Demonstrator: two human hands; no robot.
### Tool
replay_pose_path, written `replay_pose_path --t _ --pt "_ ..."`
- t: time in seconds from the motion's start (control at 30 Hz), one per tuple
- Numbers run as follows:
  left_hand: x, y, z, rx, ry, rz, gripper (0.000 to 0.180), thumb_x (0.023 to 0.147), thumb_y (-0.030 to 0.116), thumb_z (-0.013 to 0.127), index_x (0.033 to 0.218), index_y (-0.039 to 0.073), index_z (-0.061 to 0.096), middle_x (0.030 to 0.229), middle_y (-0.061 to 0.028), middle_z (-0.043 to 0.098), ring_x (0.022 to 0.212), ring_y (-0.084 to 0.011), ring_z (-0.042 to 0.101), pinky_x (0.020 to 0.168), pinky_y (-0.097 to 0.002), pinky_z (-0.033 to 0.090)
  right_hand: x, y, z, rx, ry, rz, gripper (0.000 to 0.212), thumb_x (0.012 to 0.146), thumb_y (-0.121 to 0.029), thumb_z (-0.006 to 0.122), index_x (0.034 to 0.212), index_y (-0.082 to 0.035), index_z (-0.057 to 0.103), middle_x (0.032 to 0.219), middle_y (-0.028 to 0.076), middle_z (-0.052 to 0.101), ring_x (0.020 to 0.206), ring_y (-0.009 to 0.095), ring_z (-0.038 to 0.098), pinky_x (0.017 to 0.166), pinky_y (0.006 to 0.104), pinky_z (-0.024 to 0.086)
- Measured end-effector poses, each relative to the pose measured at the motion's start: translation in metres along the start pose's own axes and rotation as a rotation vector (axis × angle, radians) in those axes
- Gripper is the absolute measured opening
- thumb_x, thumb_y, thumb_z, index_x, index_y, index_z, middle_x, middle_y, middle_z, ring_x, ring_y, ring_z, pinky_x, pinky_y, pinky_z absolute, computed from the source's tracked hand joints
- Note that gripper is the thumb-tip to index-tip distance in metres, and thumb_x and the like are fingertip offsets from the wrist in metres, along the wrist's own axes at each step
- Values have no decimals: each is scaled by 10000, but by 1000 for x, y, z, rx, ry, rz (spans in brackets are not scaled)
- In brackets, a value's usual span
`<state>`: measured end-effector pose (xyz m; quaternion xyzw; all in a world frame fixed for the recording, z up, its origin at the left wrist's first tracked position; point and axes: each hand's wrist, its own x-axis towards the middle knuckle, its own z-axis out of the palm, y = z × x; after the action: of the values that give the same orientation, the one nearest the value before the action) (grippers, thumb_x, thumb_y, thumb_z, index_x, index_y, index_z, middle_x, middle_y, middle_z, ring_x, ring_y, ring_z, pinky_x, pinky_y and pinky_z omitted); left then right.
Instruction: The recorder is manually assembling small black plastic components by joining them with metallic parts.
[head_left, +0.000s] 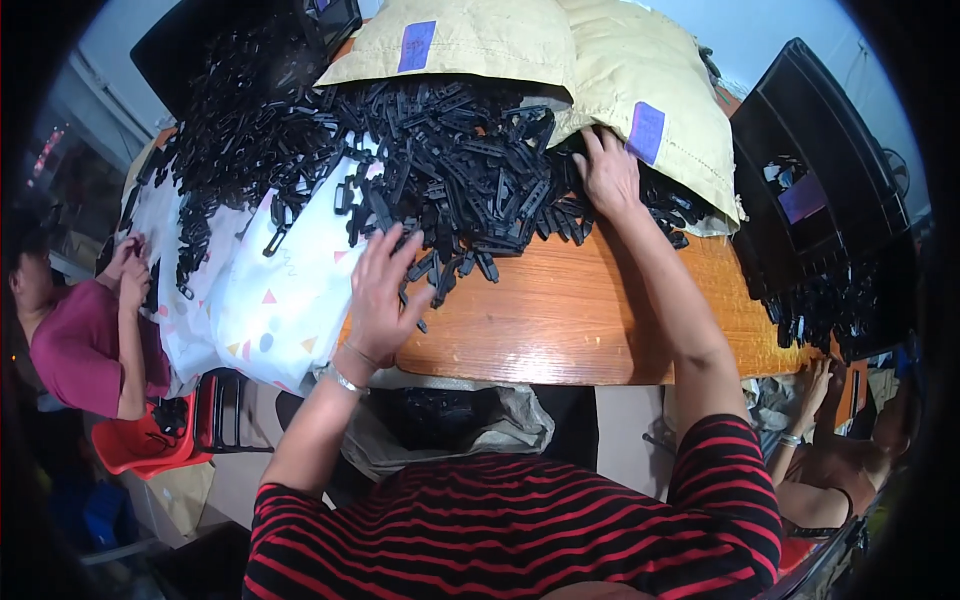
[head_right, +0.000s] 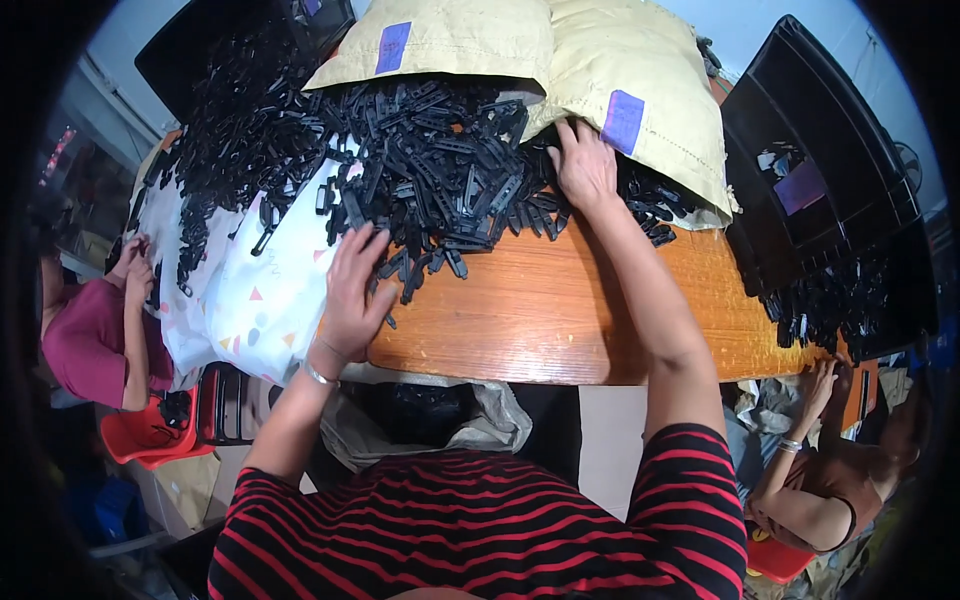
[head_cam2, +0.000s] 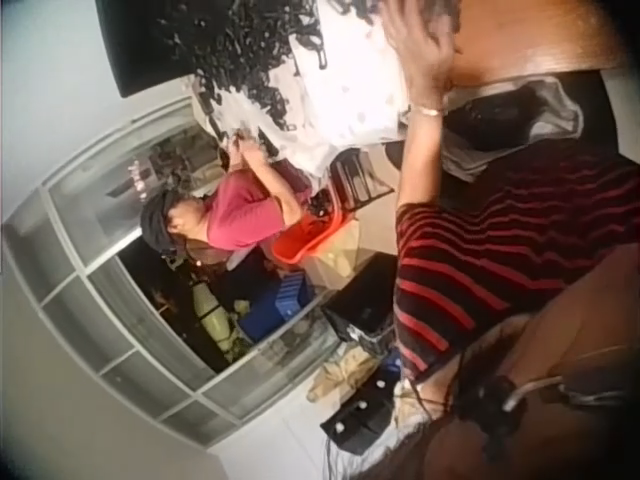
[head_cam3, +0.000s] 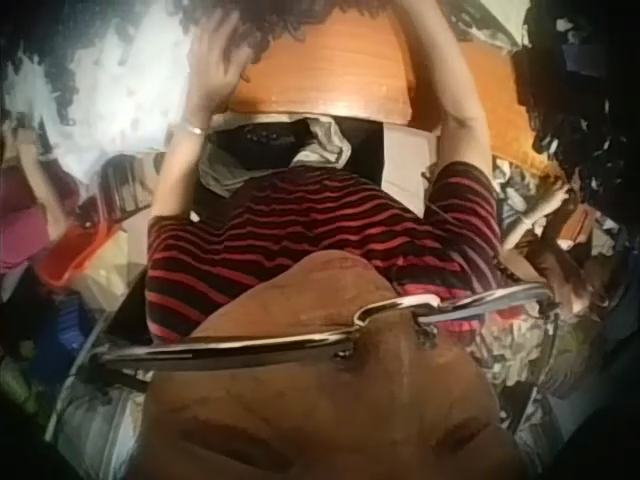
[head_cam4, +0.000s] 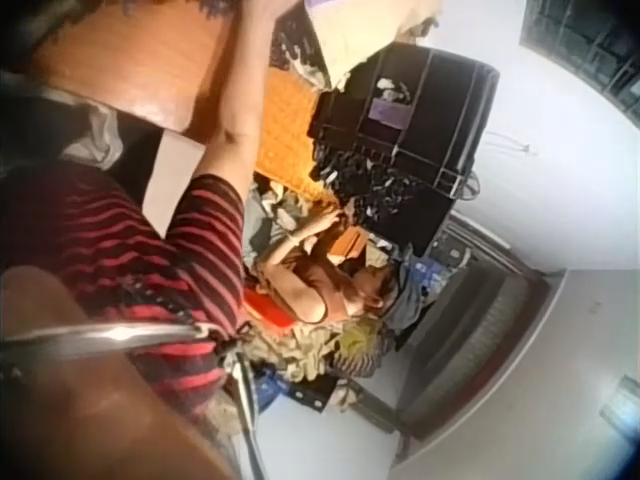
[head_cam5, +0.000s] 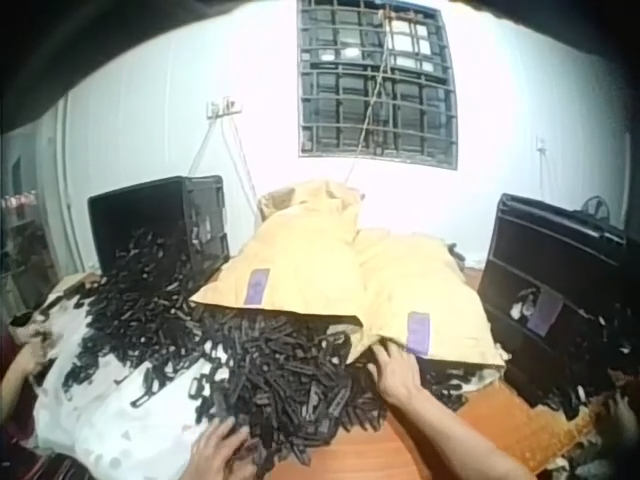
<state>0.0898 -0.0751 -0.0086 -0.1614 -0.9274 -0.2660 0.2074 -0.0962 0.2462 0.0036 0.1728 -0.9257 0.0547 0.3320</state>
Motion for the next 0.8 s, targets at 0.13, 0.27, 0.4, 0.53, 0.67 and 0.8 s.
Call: replay_pose_path --t 0.13,0.27,0.4,0.53,0.67,0.8 --pt "3 10 7 -22 -78 -19 676 756 382 667 1354 149 458 1432 -172 344 1302 -410 319 1064 -503 240 25 15 27 -9 -49 40 521 819 -417 625 1129 -4 560 991 233 625 942 368 612 829 450 483" --pt "1 7 8 51 -104 -23 693 741 371 687 1355 149 453 1437 -173 329 1298 -413 319 1062 -499 247 28 1 25 8 -216 80 574 792 -495 619 1049 17 596 916 236 646 919 369 619 820 456 485" --pt "1 3 8 56 -80 -14 667 744 328 693 1342 147 462 1425 -171 342 1293 -405 327 1063 -484 254 14 -12 8 99 -377 204 540 799 -464 619 1107 -23 580 871 218 653 864 376 626 797 464 484" --pt "3 3 12 50 -63 -9 643 748 299 696 1329 141 471 1415 -167 359 1288 -401 334 1063 -474 259 -9 -11 3 46 -197 56 489 822 -376 623 1225 -115 528 984 219 624 883 379 613 812 479 470" --pt "-1 3 13 42 -20 12 613 753 269 695 1310 128 483 1410 -160 372 1291 -383 343 1058 -462 273 -27 -24 -22 292 -237 140 373 801 -225 645 1151 -114 576 1122 180 535 1003 373 566 821 427 492" --pt "-1 1 13 48 -26 10 585 760 248 690 1295 119 489 1411 -146 382 1294 -353 355 1056 -446 282 -56 -35 -24 332 -216 52 384 777 -197 655 1145 -116 582 1127 182 532 996 382 566 827 427 494"
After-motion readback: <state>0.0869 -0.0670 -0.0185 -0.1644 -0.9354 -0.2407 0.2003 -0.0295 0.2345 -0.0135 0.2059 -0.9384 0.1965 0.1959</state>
